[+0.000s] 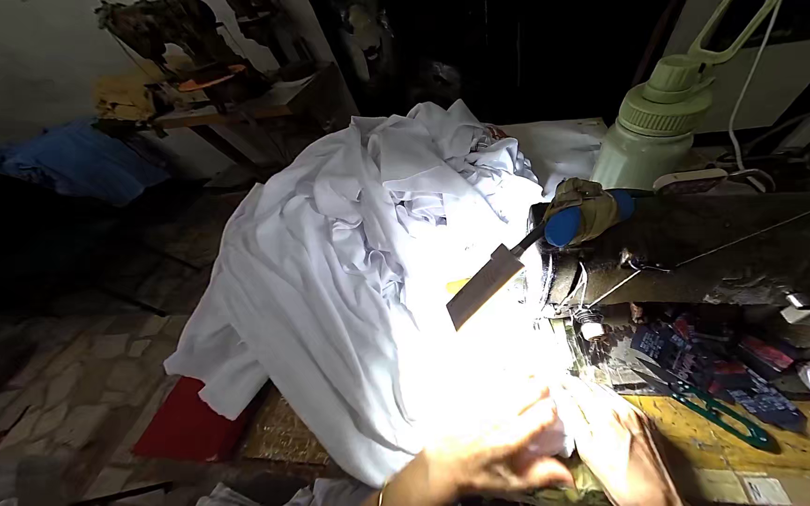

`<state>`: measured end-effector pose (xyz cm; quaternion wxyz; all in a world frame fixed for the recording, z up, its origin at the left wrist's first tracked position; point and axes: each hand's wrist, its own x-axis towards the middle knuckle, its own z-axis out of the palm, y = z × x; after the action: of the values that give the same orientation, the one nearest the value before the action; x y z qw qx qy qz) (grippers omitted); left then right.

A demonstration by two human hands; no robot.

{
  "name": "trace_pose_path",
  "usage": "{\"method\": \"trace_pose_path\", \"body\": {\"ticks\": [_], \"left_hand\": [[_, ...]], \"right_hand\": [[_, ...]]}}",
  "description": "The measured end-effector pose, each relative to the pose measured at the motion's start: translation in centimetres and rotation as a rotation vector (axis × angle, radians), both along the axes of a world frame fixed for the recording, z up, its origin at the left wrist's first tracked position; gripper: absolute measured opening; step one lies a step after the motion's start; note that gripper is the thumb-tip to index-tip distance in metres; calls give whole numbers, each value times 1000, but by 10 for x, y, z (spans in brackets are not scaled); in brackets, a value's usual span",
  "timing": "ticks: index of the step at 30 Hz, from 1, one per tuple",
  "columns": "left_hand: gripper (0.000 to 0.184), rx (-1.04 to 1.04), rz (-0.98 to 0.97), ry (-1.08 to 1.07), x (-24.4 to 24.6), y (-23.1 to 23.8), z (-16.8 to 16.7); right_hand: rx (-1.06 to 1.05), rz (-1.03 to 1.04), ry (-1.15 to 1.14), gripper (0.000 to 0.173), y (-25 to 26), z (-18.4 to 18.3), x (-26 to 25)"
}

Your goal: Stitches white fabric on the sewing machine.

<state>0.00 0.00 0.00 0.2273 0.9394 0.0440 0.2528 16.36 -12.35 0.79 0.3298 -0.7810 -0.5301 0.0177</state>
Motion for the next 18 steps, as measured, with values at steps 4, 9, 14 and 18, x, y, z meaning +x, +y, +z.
{"method": "trace_pose_path", "body": {"ticks": [4,9,14,18], "left_hand": [[24,58,32,33,2,-26,13],[29,-391,-2,80,22,4,46],[27,-108,132,291,30,33,36],[20,-66,148,240,20,33,19]], "right_hand": [[108,185,-61,29,10,-8,22],[247,300,-71,30,32,-13,36],[251,257,-42,31,28,-13,32],[228,258,-41,33,27,-15,32]]}}
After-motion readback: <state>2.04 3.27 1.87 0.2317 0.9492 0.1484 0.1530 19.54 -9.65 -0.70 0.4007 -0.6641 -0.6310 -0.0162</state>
